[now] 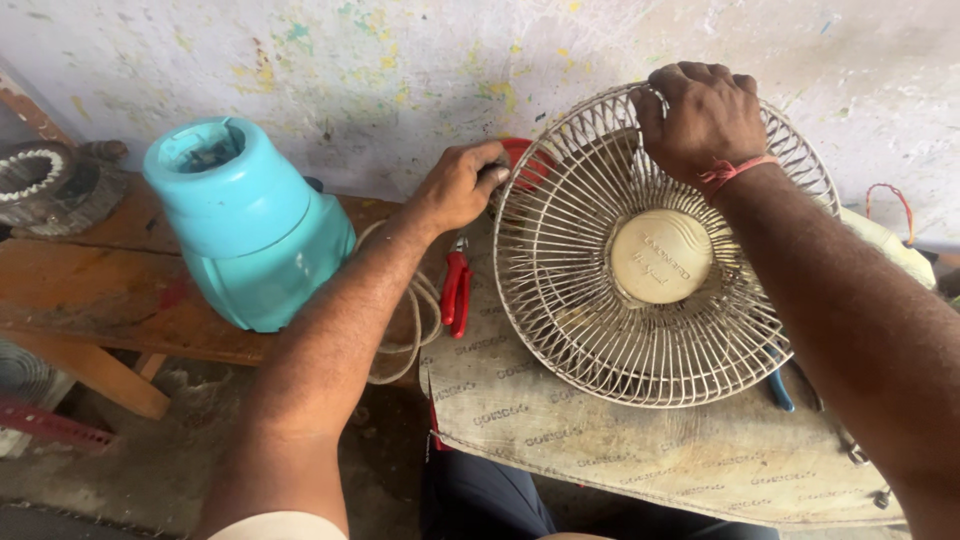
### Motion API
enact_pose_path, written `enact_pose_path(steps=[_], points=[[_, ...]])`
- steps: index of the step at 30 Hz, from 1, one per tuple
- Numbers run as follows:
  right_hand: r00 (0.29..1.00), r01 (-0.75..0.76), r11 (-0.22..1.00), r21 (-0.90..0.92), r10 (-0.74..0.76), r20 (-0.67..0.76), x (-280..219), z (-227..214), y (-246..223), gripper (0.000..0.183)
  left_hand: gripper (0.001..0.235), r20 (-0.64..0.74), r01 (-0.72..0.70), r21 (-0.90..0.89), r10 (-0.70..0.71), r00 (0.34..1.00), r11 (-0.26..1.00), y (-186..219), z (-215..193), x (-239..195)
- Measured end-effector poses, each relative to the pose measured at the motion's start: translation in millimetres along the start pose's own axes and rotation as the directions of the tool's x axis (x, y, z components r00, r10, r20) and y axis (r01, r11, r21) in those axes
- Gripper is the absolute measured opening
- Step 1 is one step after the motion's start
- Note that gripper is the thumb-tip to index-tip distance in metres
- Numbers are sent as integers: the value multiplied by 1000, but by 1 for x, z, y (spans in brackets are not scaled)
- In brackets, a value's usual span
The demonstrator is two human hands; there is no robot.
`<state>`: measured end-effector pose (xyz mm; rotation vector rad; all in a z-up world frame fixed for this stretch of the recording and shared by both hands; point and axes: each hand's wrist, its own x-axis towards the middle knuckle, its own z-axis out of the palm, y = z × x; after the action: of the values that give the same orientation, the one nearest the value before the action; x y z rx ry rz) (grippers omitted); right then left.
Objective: The person disassembles and works on a table fan's wiring using wire cutters and their hands, then begins reassembling the front cage.
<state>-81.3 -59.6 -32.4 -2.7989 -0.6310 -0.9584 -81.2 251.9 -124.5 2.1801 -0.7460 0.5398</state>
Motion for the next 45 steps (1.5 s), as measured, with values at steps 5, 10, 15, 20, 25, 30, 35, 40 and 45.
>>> enact_pose_path(steps=[5, 10, 15, 20, 25, 30, 35, 40, 45], points=[[999, -31, 1000, -3, 31, 20, 2, 0, -1, 41, 12, 69, -142, 122, 134, 989, 982, -2, -3, 11], [997, -48, 999, -11, 49, 54, 4, 1, -2, 44, 16, 177, 30, 235, -73, 981, 972, -7, -1, 14], [999, -33, 999, -9, 33, 28, 2, 0, -2, 43, 21, 161, 415, 10, -411, 897, 910, -8, 11, 31], [999, -23, 999, -33, 24, 33, 4, 3, 1, 42, 19, 313, 760, -194, -695, 647, 621, 6, 17, 51], [1000, -17, 1000, -7, 17, 2, 4, 1, 0, 41, 22, 370, 608, -202, -515, 774, 768, -13, 5, 39], [1000, -3, 1000, -6, 3, -5, 2, 0, -1, 41, 16, -35, -175, -42, 174, 984, 984, -10, -9, 4], [1000, 7, 1000, -10, -7, -13, 1, 0, -1, 40, 18, 10, -179, 73, 179, 984, 981, 2, -9, -4], [1000, 15, 1000, -11, -16, -20, 1, 2, 1, 39, 16, 10, -241, 158, 243, 970, 958, -1, -7, -4], [1000, 1, 1000, -14, -1, -2, 1, 1, 0, 41, 20, 8, -252, 224, 257, 966, 942, -8, -4, -6]])
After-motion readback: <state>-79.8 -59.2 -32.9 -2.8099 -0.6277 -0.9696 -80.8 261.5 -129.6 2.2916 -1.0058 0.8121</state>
